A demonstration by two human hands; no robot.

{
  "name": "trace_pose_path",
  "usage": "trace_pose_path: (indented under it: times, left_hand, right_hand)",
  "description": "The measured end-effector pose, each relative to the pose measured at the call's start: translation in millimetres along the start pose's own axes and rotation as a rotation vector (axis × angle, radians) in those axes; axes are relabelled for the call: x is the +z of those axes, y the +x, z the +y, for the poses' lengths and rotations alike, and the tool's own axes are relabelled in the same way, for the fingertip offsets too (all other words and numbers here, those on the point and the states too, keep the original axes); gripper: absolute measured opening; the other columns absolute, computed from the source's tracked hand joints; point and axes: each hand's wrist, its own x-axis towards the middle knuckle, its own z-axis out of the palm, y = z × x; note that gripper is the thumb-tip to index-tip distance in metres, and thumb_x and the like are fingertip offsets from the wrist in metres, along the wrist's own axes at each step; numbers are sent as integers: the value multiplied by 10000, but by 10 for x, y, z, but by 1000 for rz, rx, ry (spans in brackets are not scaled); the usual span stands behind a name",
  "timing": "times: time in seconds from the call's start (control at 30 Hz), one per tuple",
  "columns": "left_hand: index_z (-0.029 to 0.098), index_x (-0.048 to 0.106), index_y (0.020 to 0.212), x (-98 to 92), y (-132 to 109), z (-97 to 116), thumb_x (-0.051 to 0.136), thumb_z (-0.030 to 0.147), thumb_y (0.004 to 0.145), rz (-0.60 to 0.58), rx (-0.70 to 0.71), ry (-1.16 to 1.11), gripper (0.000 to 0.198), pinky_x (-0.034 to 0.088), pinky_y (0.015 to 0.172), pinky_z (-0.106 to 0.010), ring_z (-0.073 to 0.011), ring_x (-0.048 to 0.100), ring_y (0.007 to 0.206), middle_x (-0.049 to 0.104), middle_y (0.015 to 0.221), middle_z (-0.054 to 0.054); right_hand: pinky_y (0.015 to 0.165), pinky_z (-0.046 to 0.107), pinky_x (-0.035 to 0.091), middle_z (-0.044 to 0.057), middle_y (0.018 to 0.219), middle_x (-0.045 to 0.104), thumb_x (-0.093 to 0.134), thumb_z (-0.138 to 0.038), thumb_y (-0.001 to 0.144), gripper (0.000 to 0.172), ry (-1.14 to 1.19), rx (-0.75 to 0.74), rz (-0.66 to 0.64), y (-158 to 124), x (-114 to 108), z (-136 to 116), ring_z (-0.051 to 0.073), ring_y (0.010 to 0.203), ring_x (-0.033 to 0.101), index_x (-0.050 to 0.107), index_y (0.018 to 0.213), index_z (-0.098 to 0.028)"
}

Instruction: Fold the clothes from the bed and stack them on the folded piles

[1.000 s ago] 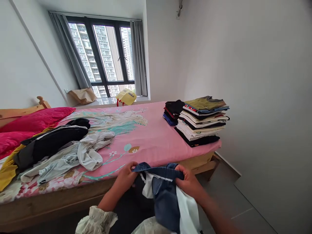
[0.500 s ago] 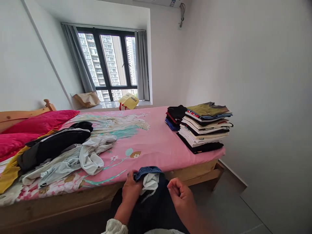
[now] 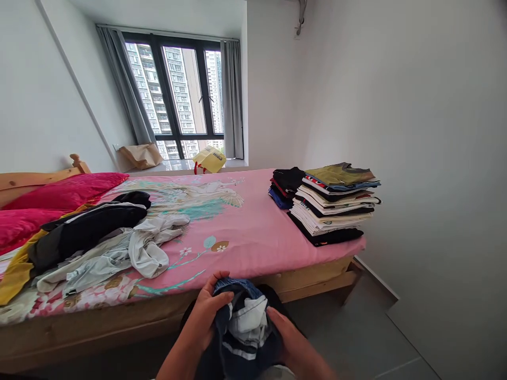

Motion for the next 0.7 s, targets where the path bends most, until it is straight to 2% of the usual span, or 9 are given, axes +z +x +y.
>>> trace_pose_path:
  times: [0.13,0.27,0.33,0.37,0.47,0.53,0.6,0.67,0.7]
  left_hand:
    - [241,441,1118,109,-59,-109,674,229,603,29,15,91,566,458,517,-236,-122,559,518,627,671,57]
    - [199,564,983,-72,25,-83,592,172,629,-104,168,582,355,444,607,-250,-141,566,627,607,674,42]
    - [184,625,900,-229,113,99,532,113,627,-79,276,904,297,436,661,-261,-155,570,689,621,693,20]
    - [184,647,879,-285,156,235,505,96,629,-32,314,1019,301,437,692,-270,-164,576,725,638,724,6]
    - [197,684,879,-247,204,727,455,65,638,59,446,1139,357,448,771,-292,-179,597,829,674,846,-24]
    - [208,692,903,-70,134,1019,433,50,652,96,700,1065,394,455,807,-296,-171,600,871,665,896,-28]
    - [224,671,979,100,1,1181,430,53,682,267,1079,871,419,457,846,-310,-166,590,913,638,936,-24]
    - [245,626,1064,147,-138,1170,498,112,713,461,1390,666,396,450,896,-340,-183,560,999,598,1037,-30]
    - [255,614,1073,112,-190,1103,552,161,708,498,1447,643,382,456,894,-348,-194,551,1015,585,1063,-32]
  right_hand:
    - [835,378,480,78,1126,639,694,-502,669,691,95,-8,-140,-101,260,-244,258,1015,602,490,1270,-229]
    - [1017,366,367,78,1277,567,571,-340,788,529,-308,-178,-150,9,-37,-501,228,1178,510,489,1292,-203]
    - [1038,383,348,84,1304,551,510,-268,780,510,-614,-220,-116,161,-295,-701,241,1207,491,513,1285,-196]
    - [1023,405,360,104,1286,565,500,-220,737,546,-770,-213,-21,252,-396,-843,266,1188,508,522,1281,-178]
    - [893,438,445,100,1168,640,450,-199,741,545,-1086,-215,170,419,-465,-1418,295,1017,616,539,1278,-223]
    - [877,417,456,50,1112,667,424,-211,771,485,-1103,-432,287,353,-368,-1774,274,1014,620,570,1229,-279]
    - [912,420,443,32,1143,647,426,-213,774,484,-1022,-745,514,179,-284,-1912,263,1059,598,557,1232,-300]
    - [910,446,444,48,1142,642,418,-234,787,471,-980,-917,603,-24,-297,-1753,275,1090,581,556,1233,-298]
    - [889,458,453,58,1107,656,412,-245,791,440,-1012,-913,533,-113,-343,-1580,285,1087,582,586,1192,-296]
